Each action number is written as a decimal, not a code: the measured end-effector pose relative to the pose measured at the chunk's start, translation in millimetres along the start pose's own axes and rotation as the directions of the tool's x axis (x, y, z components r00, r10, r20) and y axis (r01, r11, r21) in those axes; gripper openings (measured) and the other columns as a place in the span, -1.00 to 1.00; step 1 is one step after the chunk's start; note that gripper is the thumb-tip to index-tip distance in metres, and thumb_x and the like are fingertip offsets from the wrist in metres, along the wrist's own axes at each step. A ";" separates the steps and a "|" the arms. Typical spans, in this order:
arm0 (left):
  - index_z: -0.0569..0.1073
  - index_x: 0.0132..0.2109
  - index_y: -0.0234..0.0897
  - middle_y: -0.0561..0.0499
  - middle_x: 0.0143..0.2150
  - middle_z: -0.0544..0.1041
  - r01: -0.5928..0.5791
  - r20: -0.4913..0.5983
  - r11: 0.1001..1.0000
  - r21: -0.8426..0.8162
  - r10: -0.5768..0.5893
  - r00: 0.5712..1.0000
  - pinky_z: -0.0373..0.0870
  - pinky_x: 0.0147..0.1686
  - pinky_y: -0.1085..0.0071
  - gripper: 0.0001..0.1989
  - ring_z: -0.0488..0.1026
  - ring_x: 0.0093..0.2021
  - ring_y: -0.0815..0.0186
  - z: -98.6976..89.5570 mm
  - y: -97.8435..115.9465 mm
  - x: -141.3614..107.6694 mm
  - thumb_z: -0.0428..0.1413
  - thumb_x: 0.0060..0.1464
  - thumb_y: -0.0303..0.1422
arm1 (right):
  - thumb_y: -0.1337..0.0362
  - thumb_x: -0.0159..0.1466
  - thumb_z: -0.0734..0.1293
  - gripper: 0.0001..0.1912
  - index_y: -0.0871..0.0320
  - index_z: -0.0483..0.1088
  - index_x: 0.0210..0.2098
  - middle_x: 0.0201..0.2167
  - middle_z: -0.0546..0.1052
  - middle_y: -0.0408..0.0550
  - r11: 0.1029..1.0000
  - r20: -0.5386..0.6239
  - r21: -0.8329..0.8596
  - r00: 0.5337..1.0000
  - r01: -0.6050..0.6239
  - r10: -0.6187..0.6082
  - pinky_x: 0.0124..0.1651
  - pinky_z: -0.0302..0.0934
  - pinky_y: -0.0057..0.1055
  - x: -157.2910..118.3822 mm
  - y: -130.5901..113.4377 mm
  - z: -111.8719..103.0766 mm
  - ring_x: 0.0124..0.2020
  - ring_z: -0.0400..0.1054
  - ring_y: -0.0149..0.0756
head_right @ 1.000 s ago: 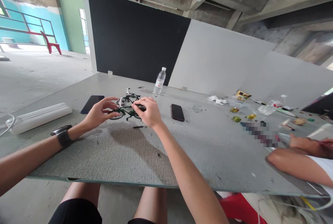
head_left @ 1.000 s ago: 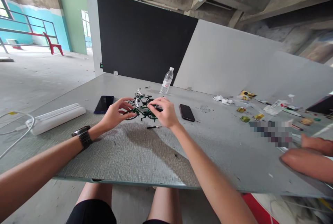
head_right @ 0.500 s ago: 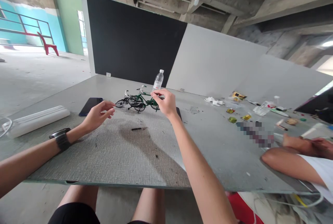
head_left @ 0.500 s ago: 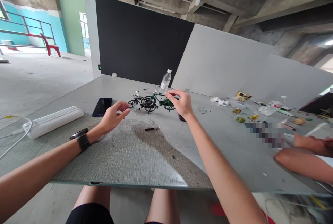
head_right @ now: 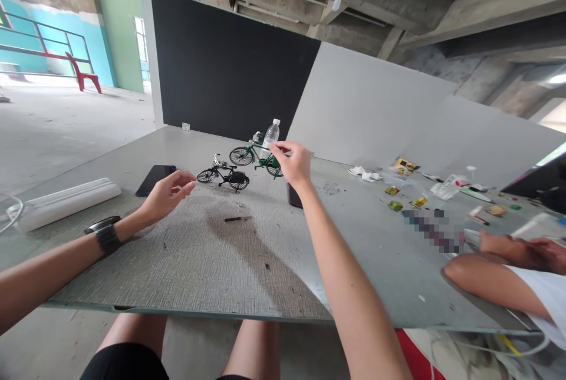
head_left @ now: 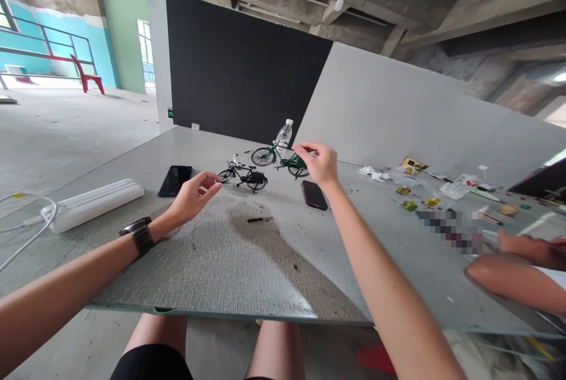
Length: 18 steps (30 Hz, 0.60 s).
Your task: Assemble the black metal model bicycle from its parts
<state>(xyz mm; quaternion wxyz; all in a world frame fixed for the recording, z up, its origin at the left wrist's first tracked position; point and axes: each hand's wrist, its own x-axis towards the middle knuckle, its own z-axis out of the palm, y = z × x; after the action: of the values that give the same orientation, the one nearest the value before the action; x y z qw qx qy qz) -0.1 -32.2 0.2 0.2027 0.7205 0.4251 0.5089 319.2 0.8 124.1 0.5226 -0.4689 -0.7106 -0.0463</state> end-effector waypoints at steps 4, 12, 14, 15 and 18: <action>0.49 -0.13 -0.27 -0.02 -0.32 0.53 0.012 -0.001 1.000 -0.012 -0.012 1.000 0.41 -0.38 0.41 -0.76 0.45 -0.35 0.33 0.7 1.2 0.3 0.10 0.23 -0.18 | 0.13 0.24 0.38 -0.78 0.11 0.63 -0.36 -0.31 0.67 -0.02 0.993 -0.061 -0.115 0.998 0.011 -0.018 -0.08 0.32 -0.22 16.9 21.7 0.2 -0.31 0.50 -0.18; 0.46 -0.18 -0.28 -0.04 -0.31 0.51 0.043 0.018 0.998 -0.039 -0.043 0.999 0.37 -0.44 0.45 -0.74 0.39 -0.40 0.36 -0.6 1.3 0.0 0.07 0.23 -0.16 | 0.18 0.25 0.34 -0.77 0.09 0.64 -0.35 -0.34 0.67 -0.03 0.931 0.064 -0.330 0.980 -0.156 0.187 -0.22 0.26 -0.34 2.0 61.3 44.1 -0.32 0.50 -0.21; 0.45 -0.18 -0.28 -0.04 -0.31 0.50 0.043 0.019 0.998 -0.036 -0.042 0.999 0.36 -0.44 0.45 -0.73 0.38 -0.40 0.36 -0.8 1.9 -0.1 0.06 0.24 -0.15 | 0.19 0.26 0.33 -0.78 0.07 0.64 -0.33 -0.32 0.68 -0.06 0.917 0.108 -0.350 0.964 -0.193 0.244 -0.24 0.24 -0.39 -4.2 64.7 52.8 -0.28 0.51 -0.22; 0.45 -0.19 -0.28 -0.04 -0.31 0.50 0.043 0.017 0.998 -0.034 -0.043 0.999 0.36 -0.44 0.45 -0.73 0.38 -0.40 0.35 -0.8 2.2 -0.1 0.06 0.24 -0.15 | 0.19 0.26 0.33 -0.78 0.06 0.64 -0.33 -0.31 0.68 -0.07 0.912 0.126 -0.358 0.957 -0.201 0.261 -0.25 0.23 -0.40 -6.8 65.9 56.2 -0.27 0.51 -0.23; 0.45 -0.20 -0.28 -0.04 -0.31 0.50 0.043 0.010 0.999 -0.029 -0.042 0.999 0.36 -0.43 0.44 -0.73 0.37 -0.39 0.35 -0.6 2.8 0.0 0.06 0.24 -0.15 | 0.18 0.27 0.34 -0.78 0.05 0.64 -0.32 -0.31 0.68 -0.08 0.906 0.154 -0.370 0.948 -0.206 0.278 -0.24 0.22 -0.41 -12.4 68.8 63.2 -0.25 0.52 -0.22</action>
<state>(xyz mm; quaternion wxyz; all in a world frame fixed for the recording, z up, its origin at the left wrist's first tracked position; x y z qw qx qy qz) 0.5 -33.8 2.4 0.2259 0.7107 0.4319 0.5073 324.4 66.4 56.7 0.3573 -0.6414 -0.6764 -0.0584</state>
